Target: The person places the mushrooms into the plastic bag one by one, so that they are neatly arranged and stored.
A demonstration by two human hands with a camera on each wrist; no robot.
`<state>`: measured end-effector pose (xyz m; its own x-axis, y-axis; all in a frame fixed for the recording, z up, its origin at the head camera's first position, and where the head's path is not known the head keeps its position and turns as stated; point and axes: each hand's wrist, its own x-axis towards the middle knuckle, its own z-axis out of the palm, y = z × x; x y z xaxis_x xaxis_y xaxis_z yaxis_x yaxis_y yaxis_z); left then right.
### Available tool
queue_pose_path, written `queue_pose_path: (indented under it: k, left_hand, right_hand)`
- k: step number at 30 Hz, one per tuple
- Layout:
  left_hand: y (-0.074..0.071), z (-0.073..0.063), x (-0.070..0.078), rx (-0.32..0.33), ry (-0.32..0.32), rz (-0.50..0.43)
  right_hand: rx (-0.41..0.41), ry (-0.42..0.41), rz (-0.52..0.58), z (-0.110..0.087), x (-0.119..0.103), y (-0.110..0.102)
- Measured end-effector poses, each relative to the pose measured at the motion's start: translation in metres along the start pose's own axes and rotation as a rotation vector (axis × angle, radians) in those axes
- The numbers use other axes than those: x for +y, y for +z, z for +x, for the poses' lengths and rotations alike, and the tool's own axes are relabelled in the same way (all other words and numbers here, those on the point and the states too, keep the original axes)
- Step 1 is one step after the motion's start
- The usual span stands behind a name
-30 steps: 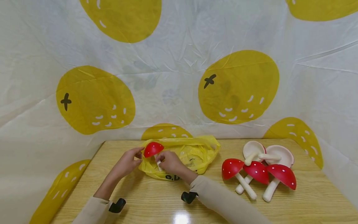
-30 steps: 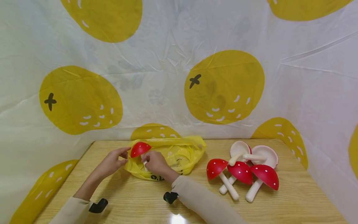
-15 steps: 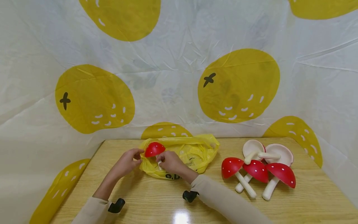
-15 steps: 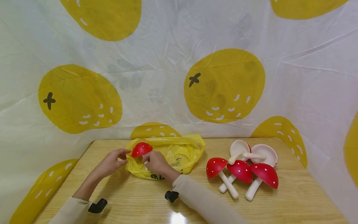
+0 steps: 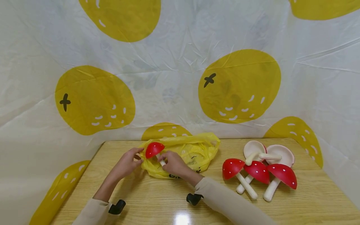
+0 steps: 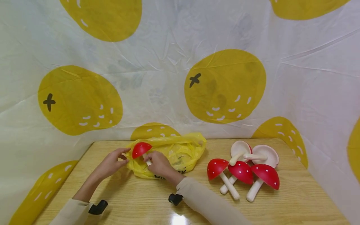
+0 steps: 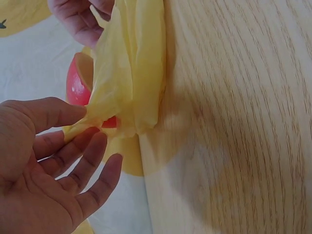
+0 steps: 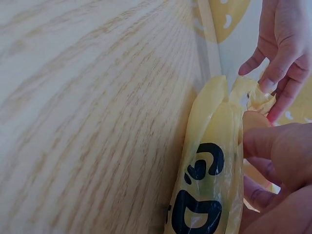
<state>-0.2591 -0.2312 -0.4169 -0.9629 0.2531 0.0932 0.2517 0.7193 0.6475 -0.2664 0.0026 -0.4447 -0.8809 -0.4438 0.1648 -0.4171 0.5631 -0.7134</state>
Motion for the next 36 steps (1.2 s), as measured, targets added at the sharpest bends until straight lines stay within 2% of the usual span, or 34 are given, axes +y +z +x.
queue_pose_path:
  k: [5, 14, 20, 25, 36]
  left_hand:
    - [0.001, 0.000, -0.002, 0.009, 0.006, 0.008]
    - [0.001, 0.004, 0.000, 0.002, 0.016, 0.025]
    - [0.002, 0.009, 0.003, -0.001, 0.018, 0.018]
    - [0.003, 0.008, 0.002, -0.003, 0.022, 0.015]
    - [0.009, 0.002, 0.001, 0.025, 0.013, 0.030]
  right_hand:
    - [0.029, -0.015, -0.040, -0.001, 0.001, -0.001]
    - [-0.038, -0.022, -0.071, -0.003, -0.001, -0.007]
    - [-0.006, -0.021, -0.085, -0.006, -0.002, -0.005]
    - [0.001, -0.025, -0.094, -0.007, -0.002, -0.004]
    - [-0.094, -0.022, -0.048, -0.006, 0.004, -0.011]
